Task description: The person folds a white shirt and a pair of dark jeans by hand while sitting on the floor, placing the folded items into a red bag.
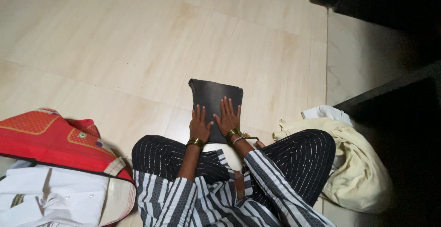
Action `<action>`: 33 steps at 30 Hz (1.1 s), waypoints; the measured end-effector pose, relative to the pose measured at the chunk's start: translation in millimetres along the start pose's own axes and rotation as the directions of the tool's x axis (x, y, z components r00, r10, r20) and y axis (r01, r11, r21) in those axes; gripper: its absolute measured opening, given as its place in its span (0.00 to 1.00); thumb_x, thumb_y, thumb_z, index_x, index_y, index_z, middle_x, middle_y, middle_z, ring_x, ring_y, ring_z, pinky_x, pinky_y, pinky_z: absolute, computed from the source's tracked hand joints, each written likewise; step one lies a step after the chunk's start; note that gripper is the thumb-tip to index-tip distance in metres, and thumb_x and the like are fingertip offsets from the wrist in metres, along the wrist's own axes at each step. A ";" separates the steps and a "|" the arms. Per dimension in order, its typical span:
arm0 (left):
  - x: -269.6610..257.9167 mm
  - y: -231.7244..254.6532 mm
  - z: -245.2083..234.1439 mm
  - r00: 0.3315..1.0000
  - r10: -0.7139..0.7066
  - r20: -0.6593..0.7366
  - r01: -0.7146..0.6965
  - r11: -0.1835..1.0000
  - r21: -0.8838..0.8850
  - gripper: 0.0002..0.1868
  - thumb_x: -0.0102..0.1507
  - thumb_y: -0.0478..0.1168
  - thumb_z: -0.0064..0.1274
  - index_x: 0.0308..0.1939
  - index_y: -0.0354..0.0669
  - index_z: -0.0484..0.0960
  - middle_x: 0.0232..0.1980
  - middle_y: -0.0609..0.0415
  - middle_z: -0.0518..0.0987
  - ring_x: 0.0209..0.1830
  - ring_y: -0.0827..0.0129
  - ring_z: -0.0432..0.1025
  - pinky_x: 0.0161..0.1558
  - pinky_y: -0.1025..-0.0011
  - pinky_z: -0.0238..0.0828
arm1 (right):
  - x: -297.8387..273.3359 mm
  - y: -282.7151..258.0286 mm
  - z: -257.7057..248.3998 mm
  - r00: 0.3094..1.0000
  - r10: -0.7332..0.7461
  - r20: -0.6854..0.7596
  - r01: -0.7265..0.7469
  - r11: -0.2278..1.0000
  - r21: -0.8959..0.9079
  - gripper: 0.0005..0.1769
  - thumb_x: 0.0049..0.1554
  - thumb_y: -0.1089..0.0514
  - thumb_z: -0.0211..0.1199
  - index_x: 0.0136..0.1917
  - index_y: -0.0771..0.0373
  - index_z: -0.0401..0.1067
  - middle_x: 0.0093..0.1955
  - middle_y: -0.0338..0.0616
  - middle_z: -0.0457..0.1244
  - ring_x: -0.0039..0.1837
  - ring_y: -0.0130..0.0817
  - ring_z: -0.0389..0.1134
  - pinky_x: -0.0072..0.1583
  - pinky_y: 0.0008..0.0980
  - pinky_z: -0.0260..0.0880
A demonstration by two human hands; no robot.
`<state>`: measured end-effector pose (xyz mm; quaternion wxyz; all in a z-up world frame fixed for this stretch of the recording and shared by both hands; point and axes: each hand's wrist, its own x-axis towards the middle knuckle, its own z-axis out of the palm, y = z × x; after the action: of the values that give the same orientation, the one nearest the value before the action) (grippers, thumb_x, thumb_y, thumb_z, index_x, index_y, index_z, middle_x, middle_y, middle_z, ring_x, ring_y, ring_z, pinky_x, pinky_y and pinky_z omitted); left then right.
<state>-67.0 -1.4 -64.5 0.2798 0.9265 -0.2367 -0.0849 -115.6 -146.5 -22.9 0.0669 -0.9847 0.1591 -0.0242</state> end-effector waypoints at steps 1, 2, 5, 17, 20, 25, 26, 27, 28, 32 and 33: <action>-1.1 0.0 -1.6 1.000 0.005 -0.001 -0.005 0.999 0.032 0.44 0.65 0.51 0.53 0.80 0.47 0.47 0.84 0.45 0.38 0.82 0.43 0.38 0.71 0.45 0.50 | 0.2 -2.9 0.0 1.000 0.008 0.006 -0.008 1.000 -0.006 0.43 0.65 0.34 0.40 0.83 0.59 0.39 0.87 0.43 0.31 0.86 0.37 0.28 0.80 0.58 0.24; -4.1 1.4 -0.1 1.000 0.007 0.002 -0.007 0.998 0.059 0.44 0.66 0.50 0.51 0.80 0.47 0.46 0.84 0.45 0.37 0.82 0.42 0.37 0.72 0.44 0.50 | -2.6 -3.4 1.1 1.000 0.016 0.017 -0.016 1.000 -0.016 0.42 0.65 0.35 0.39 0.83 0.59 0.38 0.87 0.43 0.31 0.86 0.37 0.28 0.79 0.58 0.24; -4.7 1.8 3.3 1.000 0.001 0.002 -0.001 0.995 0.096 0.42 0.66 0.48 0.48 0.81 0.46 0.45 0.84 0.44 0.35 0.83 0.42 0.36 0.72 0.44 0.50 | -7.7 -9.6 10.1 0.999 0.006 0.048 -0.005 1.000 -0.008 0.40 0.66 0.40 0.39 0.83 0.59 0.37 0.87 0.43 0.29 0.86 0.37 0.27 0.79 0.60 0.22; -14.6 17.2 -5.9 0.991 -0.128 0.034 0.123 0.986 0.113 0.39 0.70 0.49 0.43 0.81 0.56 0.43 0.85 0.46 0.32 0.84 0.45 0.32 0.71 0.36 0.44 | 4.1 -0.1 11.7 1.000 -0.009 -0.018 0.010 0.998 0.063 0.43 0.66 0.33 0.39 0.84 0.59 0.37 0.87 0.43 0.28 0.87 0.37 0.26 0.81 0.54 0.25; -17.2 16.2 -5.5 0.991 -0.131 0.020 0.127 0.985 0.114 0.39 0.70 0.51 0.43 0.81 0.58 0.42 0.84 0.45 0.34 0.83 0.45 0.34 0.72 0.36 0.45 | 11.7 17.7 3.9 0.993 0.120 -0.022 -0.120 0.993 -0.005 0.46 0.64 0.29 0.38 0.84 0.57 0.37 0.87 0.37 0.28 0.86 0.33 0.25 0.80 0.57 0.22; -17.7 16.5 -5.6 0.989 -0.143 0.025 0.140 0.987 0.083 0.40 0.69 0.51 0.45 0.81 0.59 0.43 0.84 0.44 0.36 0.83 0.45 0.36 0.73 0.37 0.45 | 5.6 18.3 2.0 0.986 0.156 -0.050 -0.158 0.987 -0.034 0.45 0.64 0.30 0.37 0.83 0.56 0.38 0.87 0.37 0.28 0.86 0.38 0.23 0.80 0.56 0.21; -18.1 16.2 -6.5 0.989 -0.142 0.026 0.140 0.988 0.067 0.40 0.69 0.50 0.45 0.81 0.59 0.43 0.84 0.44 0.36 0.83 0.45 0.36 0.73 0.38 0.45 | 3.6 15.1 2.6 0.985 0.161 -0.059 -0.163 0.985 -0.050 0.45 0.64 0.30 0.37 0.83 0.57 0.38 0.87 0.37 0.28 0.86 0.38 0.23 0.80 0.56 0.21; -18.2 16.1 -7.0 0.989 -0.142 0.028 0.140 0.989 0.051 0.40 0.69 0.50 0.45 0.81 0.59 0.44 0.84 0.44 0.36 0.83 0.45 0.37 0.73 0.38 0.45 | 1.8 12.6 3.3 0.988 0.147 -0.052 -0.151 0.986 -0.070 0.45 0.64 0.30 0.37 0.83 0.58 0.38 0.87 0.39 0.28 0.86 0.38 0.23 0.80 0.56 0.21; -17.8 16.1 -7.1 0.989 -0.144 0.031 0.143 0.989 0.044 0.40 0.69 0.50 0.45 0.81 0.58 0.44 0.84 0.43 0.36 0.83 0.44 0.36 0.73 0.38 0.45 | 0.2 10.5 4.3 0.990 0.136 -0.045 -0.139 0.986 -0.091 0.45 0.64 0.31 0.37 0.83 0.58 0.38 0.87 0.41 0.28 0.86 0.39 0.24 0.80 0.56 0.21; -16.3 15.1 -1.5 0.995 -0.095 -0.038 0.098 0.991 0.094 0.36 0.70 0.46 0.43 0.81 0.52 0.50 0.85 0.42 0.39 0.84 0.45 0.37 0.73 0.38 0.43 | -9.9 -4.9 13.9 1.000 0.015 0.018 -0.014 0.998 -0.065 0.42 0.66 0.35 0.37 0.84 0.60 0.37 0.87 0.44 0.28 0.86 0.40 0.25 0.80 0.57 0.24; -16.5 14.9 -0.1 0.995 -0.067 -0.074 0.076 0.989 0.127 0.35 0.70 0.44 0.42 0.81 0.50 0.52 0.85 0.42 0.40 0.84 0.45 0.37 0.73 0.38 0.43 | -13.8 -10.7 16.9 1.000 -0.025 0.003 0.025 1.000 -0.005 0.41 0.67 0.36 0.37 0.84 0.60 0.37 0.87 0.45 0.28 0.86 0.42 0.24 0.80 0.57 0.24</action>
<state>-87.2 -4.2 -55.7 0.2237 0.9531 -0.1985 -0.0473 -124.2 -129.9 -38.4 0.0645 -0.9868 0.1467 -0.0235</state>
